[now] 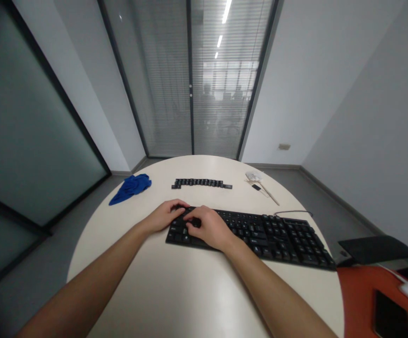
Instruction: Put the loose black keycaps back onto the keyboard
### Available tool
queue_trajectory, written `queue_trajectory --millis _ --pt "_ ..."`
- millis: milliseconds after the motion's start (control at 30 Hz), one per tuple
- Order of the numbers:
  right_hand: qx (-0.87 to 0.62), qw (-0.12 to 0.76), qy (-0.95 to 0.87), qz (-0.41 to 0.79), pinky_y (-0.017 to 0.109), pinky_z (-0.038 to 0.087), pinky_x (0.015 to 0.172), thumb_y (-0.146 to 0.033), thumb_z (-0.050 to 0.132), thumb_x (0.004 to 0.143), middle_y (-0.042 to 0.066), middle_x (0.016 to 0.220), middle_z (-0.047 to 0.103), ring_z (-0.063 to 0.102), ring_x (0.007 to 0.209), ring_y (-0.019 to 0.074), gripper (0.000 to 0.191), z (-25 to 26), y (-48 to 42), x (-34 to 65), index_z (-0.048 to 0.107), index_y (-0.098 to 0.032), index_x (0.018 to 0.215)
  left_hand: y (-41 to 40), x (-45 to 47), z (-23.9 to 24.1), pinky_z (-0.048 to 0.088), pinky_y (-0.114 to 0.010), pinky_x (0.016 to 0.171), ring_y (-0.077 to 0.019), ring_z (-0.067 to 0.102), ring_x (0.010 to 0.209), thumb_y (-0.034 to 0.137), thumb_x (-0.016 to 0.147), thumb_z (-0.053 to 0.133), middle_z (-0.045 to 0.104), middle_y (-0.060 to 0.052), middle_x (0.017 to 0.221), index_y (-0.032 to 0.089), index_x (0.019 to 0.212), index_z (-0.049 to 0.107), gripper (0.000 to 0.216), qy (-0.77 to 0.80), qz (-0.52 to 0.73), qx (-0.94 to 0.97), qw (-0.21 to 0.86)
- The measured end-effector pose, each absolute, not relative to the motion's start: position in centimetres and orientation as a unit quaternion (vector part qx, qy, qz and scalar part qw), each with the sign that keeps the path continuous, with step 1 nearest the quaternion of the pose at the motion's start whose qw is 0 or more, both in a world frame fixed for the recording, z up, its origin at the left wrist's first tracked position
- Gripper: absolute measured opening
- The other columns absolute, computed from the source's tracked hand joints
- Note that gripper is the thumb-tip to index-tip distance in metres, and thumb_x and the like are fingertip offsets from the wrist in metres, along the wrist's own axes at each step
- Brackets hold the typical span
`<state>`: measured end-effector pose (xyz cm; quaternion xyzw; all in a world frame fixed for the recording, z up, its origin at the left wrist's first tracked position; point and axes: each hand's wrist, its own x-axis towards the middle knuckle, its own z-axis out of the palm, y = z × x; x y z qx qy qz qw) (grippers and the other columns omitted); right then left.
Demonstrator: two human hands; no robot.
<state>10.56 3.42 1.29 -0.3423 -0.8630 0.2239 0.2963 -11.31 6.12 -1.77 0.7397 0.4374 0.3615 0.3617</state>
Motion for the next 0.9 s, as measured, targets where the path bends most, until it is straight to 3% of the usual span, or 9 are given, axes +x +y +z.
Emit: queue_trajectory --millis 233,767,900 --pt "-0.364 0.288 -0.857 0.225 0.035 0.052 0.087 -0.015 0.071 0.081 0.004 0.096 0.076 0.066 0.093 0.0215 0.018 1.3 3.6 10.1 0.076 -0.022 0.096 6.1 -11.3 -1.5 0.049 -0.038 0.096 -0.0239 0.066 0.102 0.025 0.090 0.058 0.074 -0.008 0.109 0.017 0.104 0.072 0.021 0.440 0.362 0.737 0.364" --pt "-0.291 0.201 -0.933 0.064 0.037 0.052 0.086 -0.014 0.066 0.087 0.007 0.092 0.074 0.061 0.097 0.0242 0.016 2.1 3.4 9.3 0.079 -0.021 0.092 6.1 -11.3 -1.5 0.048 -0.038 0.099 -0.0233 0.066 0.104 0.023 0.090 0.058 0.074 -0.007 0.109 0.018 0.106 0.072 0.021 0.436 0.361 0.744 0.355" --pt "-0.284 0.216 -0.930 0.088 0.038 0.053 0.090 -0.017 0.063 0.092 0.007 0.099 0.074 0.060 0.101 0.0239 0.018 2.3 3.2 9.7 0.078 -0.020 0.102 6.1 -11.3 -1.6 0.050 -0.037 0.096 -0.0230 0.067 0.102 0.023 0.090 0.058 0.074 -0.007 0.108 0.018 0.105 0.071 0.020 0.435 0.365 0.745 0.348"
